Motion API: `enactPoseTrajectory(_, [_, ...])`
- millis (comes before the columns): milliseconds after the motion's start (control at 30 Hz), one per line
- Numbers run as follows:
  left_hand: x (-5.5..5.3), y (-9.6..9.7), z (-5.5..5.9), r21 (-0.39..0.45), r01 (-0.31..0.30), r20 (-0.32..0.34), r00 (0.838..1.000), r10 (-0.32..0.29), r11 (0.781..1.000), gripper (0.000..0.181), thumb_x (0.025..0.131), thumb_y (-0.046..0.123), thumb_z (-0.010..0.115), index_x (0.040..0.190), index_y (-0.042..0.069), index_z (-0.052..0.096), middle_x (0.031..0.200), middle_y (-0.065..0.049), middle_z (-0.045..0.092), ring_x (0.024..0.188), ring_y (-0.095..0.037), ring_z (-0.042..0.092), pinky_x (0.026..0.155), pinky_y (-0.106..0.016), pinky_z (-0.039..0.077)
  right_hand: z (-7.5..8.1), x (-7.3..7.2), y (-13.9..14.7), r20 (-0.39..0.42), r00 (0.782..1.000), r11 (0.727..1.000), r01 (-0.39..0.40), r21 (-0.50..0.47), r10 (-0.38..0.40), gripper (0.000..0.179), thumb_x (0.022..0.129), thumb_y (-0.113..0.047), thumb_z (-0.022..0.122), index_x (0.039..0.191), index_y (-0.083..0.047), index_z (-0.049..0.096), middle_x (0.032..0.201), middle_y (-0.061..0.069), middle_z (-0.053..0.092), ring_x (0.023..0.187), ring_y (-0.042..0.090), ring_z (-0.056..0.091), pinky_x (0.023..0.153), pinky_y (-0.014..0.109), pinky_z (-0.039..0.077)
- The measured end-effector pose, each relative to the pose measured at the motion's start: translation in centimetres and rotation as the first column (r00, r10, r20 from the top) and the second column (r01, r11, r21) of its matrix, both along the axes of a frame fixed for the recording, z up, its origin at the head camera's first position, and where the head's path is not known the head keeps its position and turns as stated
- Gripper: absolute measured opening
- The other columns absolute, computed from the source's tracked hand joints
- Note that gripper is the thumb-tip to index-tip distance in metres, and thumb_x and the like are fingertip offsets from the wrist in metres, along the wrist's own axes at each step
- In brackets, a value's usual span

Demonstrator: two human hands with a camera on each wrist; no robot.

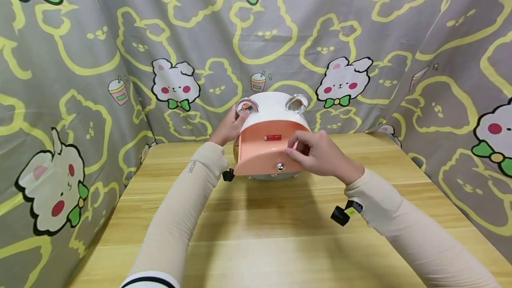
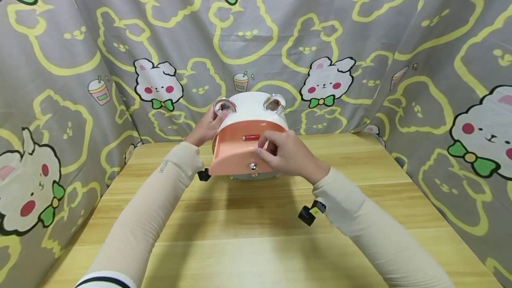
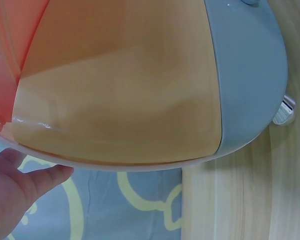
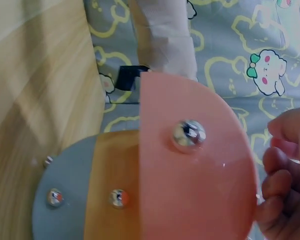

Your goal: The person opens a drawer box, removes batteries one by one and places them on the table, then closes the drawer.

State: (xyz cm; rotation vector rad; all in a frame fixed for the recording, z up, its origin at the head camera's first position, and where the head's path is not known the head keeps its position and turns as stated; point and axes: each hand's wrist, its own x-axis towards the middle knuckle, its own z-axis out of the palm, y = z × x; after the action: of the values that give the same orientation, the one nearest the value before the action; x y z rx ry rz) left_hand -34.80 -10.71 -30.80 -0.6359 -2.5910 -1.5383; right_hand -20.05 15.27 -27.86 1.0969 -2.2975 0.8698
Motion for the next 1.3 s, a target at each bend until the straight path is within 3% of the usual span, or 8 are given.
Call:
enactPoseTrajectory(200, [0.0, 0.0, 0.1, -0.01, 0.005, 0.016, 1.0, -0.005, 1.0, 0.058, 0.104, 0.038, 0.041, 0.152, 0.013, 0.023, 0.143, -0.013, 0.044, 0.129, -0.024, 0.043, 0.11, -0.037, 0.028, 1.8, -1.1, 0.6, 0.134, 0.991, 0.997, -0.007, 0.071, -0.003, 0.011, 0.086, -0.011, 0.072, 0.082, -0.013, 0.063, 0.062, -0.01, 0.054, 0.056, 0.009, 0.05, 0.052, 0.027, 0.043])
enactPoseTrajectory(467, [0.1, -0.3, 0.4, -0.025, -0.004, 0.02, 1.0, 0.005, 1.0, 0.062, 0.103, 0.041, 0.04, 0.155, 0.014, 0.016, 0.147, -0.012, 0.041, 0.132, -0.023, 0.039, 0.112, -0.038, 0.026, 3.0, -3.1, 0.6, 0.209, 0.977, 0.985, -0.002, 0.174, -0.035, 0.008, 0.089, -0.016, 0.071, 0.085, -0.012, 0.065, 0.066, -0.007, 0.057, 0.06, 0.012, 0.052, 0.056, 0.03, 0.045])
enactPoseTrajectory(767, [0.0, -0.3, 0.1, -0.04, -0.009, 0.022, 1.0, 0.01, 0.999, 0.059, 0.103, 0.044, 0.04, 0.151, 0.013, 0.025, 0.141, -0.014, 0.045, 0.127, -0.025, 0.044, 0.109, -0.04, 0.031, 4.0, -5.1, 0.7, 0.252, 0.962, 0.967, 0.035, 0.251, -0.101, 0.008, 0.089, -0.016, 0.071, 0.087, -0.01, 0.066, 0.068, -0.004, 0.06, 0.062, 0.015, 0.053, 0.058, 0.031, 0.045])
enactPoseTrajectory(1033, [0.0, -0.2, 0.0, -0.018, 0.005, 0.026, 1.0, -0.005, 1.0, 0.057, 0.103, 0.041, 0.04, 0.15, 0.013, 0.026, 0.138, -0.015, 0.047, 0.123, -0.025, 0.047, 0.107, -0.039, 0.034, 4.8, -6.9, 1.1, 0.308, 0.936, 0.95, 0.07, 0.303, -0.167, 0.008, 0.09, -0.016, 0.069, 0.09, -0.008, 0.067, 0.072, 0.003, 0.062, 0.067, 0.019, 0.055, 0.061, 0.032, 0.047])
enactPoseTrajectory(1300, [0.1, -0.4, -0.1, -0.02, -0.006, 0.03, 1.0, 0.007, 1.0, 0.059, 0.103, 0.043, 0.04, 0.151, 0.014, 0.025, 0.137, -0.014, 0.048, 0.122, -0.025, 0.048, 0.106, -0.04, 0.034, 5.2, -8.6, 0.9, 0.384, 0.895, 0.923, 0.071, 0.377, -0.226, 0.01, 0.092, -0.016, 0.068, 0.094, -0.007, 0.071, 0.082, 0.009, 0.066, 0.076, 0.023, 0.059, 0.067, 0.034, 0.053])
